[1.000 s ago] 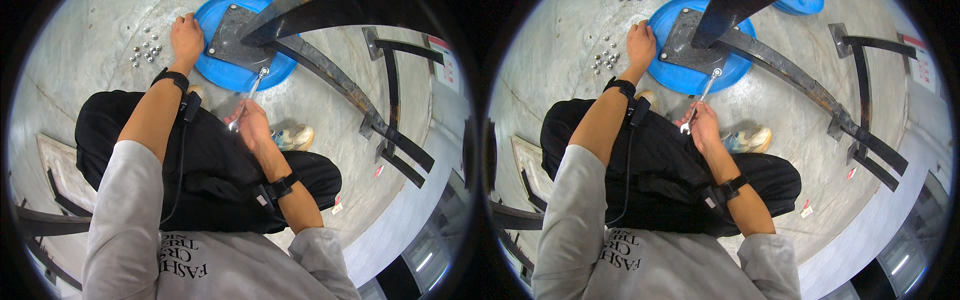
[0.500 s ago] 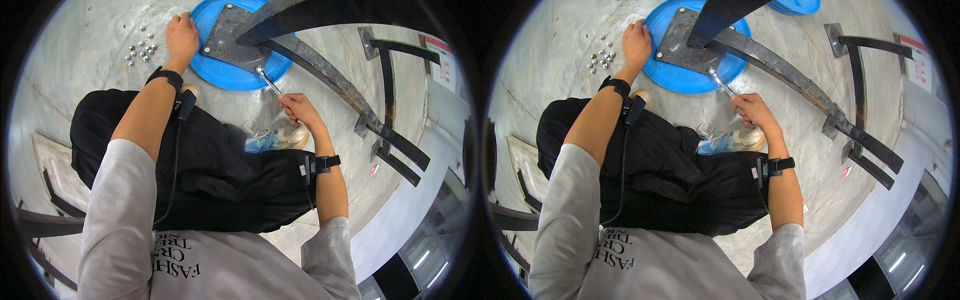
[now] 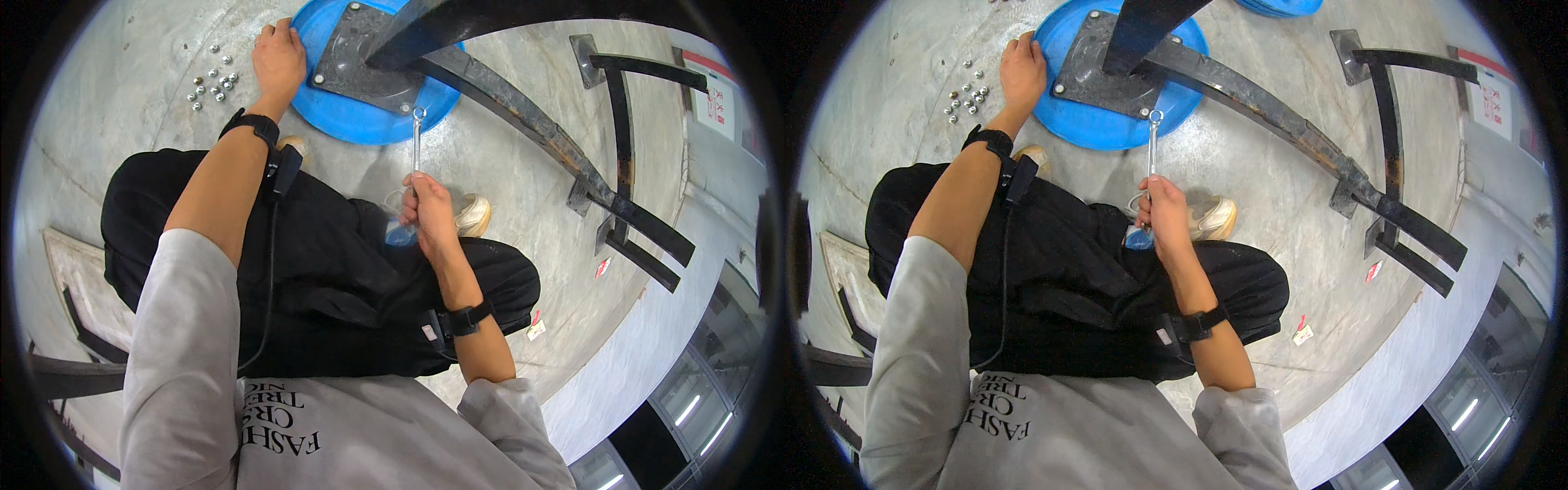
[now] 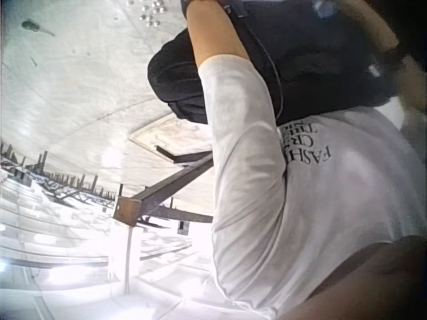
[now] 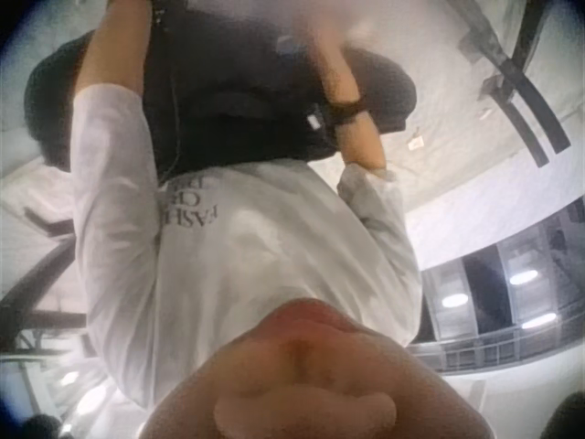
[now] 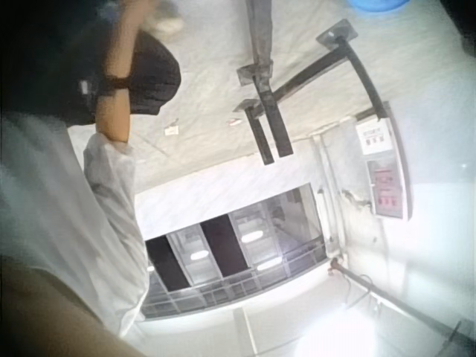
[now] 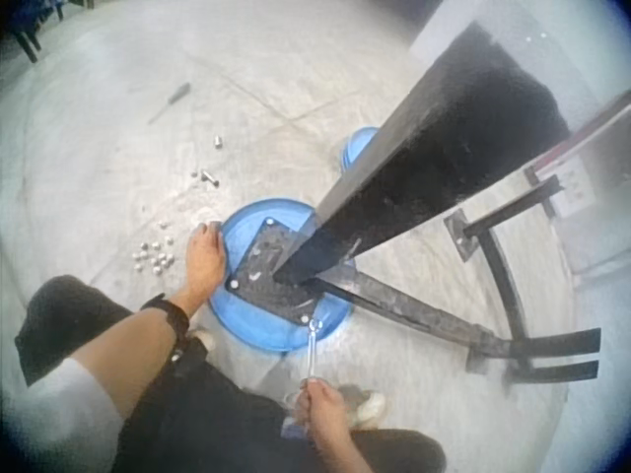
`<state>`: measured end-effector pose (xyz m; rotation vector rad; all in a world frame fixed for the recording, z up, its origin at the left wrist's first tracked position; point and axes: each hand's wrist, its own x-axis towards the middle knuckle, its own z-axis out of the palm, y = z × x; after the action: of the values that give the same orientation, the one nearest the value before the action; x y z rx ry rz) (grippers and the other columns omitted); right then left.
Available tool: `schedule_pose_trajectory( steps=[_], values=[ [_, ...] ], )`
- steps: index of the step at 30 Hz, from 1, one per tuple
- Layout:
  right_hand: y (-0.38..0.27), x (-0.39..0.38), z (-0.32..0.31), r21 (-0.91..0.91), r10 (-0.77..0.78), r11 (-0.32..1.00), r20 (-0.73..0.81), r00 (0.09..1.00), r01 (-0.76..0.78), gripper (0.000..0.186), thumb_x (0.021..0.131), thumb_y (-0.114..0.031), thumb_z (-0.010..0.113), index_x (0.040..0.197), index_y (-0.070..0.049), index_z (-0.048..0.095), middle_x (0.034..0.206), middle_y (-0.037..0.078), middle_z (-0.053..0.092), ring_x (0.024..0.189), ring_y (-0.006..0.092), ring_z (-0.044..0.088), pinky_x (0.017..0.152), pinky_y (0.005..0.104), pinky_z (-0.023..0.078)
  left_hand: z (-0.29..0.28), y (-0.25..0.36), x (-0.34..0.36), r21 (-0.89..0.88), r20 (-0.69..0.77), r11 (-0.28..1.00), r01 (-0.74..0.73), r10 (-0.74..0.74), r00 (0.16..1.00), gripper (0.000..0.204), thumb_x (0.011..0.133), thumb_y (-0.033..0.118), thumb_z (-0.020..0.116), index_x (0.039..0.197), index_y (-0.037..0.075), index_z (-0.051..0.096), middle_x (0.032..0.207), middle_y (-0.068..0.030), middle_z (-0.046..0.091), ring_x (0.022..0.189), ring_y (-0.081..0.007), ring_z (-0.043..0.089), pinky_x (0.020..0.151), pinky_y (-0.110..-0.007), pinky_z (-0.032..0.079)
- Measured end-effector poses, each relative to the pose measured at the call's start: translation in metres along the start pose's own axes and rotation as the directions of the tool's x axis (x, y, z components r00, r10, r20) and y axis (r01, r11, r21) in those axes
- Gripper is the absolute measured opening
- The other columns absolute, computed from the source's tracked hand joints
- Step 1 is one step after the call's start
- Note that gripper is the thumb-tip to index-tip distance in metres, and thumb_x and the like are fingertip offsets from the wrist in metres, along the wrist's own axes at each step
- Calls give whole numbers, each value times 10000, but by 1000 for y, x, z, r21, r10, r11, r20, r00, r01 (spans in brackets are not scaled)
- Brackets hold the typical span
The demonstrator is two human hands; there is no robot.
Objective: The person uses a wrench to tighten a bolt on a metal furniture frame while sitting on the floor.
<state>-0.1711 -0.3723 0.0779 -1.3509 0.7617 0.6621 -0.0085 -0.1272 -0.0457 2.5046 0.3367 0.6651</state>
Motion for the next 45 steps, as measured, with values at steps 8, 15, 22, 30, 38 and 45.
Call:
schedule_pose_trajectory(
  steps=[8, 15, 22, 30, 38, 45],
  values=[
    [12, 17, 37, 194, 88, 977, 15, 996, -90, 137, 882, -161, 390, 847, -51, 464, 583, 18, 378, 501, 139, 382, 529, 302, 410, -4, -3, 0, 30, 38, 999, 13, -14, 999, 208, 835, 176, 481, 996, 79, 570, 864, -150, 562, 823, -338, 551, 707, -438, 448],
    [20, 30, 56, 363, 111, 926, 8, 994, -106, 234, 940, -227, 351, 830, -43, 442, 575, 47, 429, 478, 149, 428, 492, 319, 451, 1, -1, 1, 19, 26, 1000, 19, -20, 999, 217, 835, 174, 479, 1005, 79, 575, 863, -149, 565, 825, -337, 550, 713, -435, 446],
    [-12, 28, -1, -157, 156, 975, -11, 988, -156, 173, 863, -230, 423, 816, -69, 467, 544, -27, 345, 413, 88, 339, 390, 241, 330, 1, -2, 2, 15, 33, 1000, 2, -3, 999, 218, 836, 169, 473, 1001, 74, 578, 855, -152, 563, 816, -336, 548, 704, -435, 441],
    [-81, 63, -66, -908, -336, 167, 313, 889, 383, 367, 844, -308, 533, 678, 17, 576, 515, -1, 454, 503, 89, 459, 507, 255, 371, -2, 0, -1, 17, 34, 1000, 24, -25, 999, 211, 840, 170, 469, 997, 77, 576, 868, -156, 568, 819, -337, 544, 715, -444, 427],
    [-17, 21, -38, -239, -180, 955, -4, 984, 174, 232, 876, -224, 489, 764, -25, 528, 533, -47, 383, 459, 50, 366, 429, 217, 302, -1, -5, -1, 21, 11, 999, 31, -31, 999, 207, 835, 168, 482, 997, 81, 577, 875, -150, 570, 813, -331, 554, 713, -434, 438],
    [17, 20, 17, 44, -22, 999, 4, 1000, 22, 190, 906, -171, 386, 860, -16, 485, 571, 10, 418, 471, 104, 412, 447, 243, 354, 1, 1, 1, 41, -6, 999, 5, -5, 1000, 202, 828, 170, 491, 986, 85, 583, 856, -144, 569, 797, -328, 556, 690, -430, 445]
  ],
)
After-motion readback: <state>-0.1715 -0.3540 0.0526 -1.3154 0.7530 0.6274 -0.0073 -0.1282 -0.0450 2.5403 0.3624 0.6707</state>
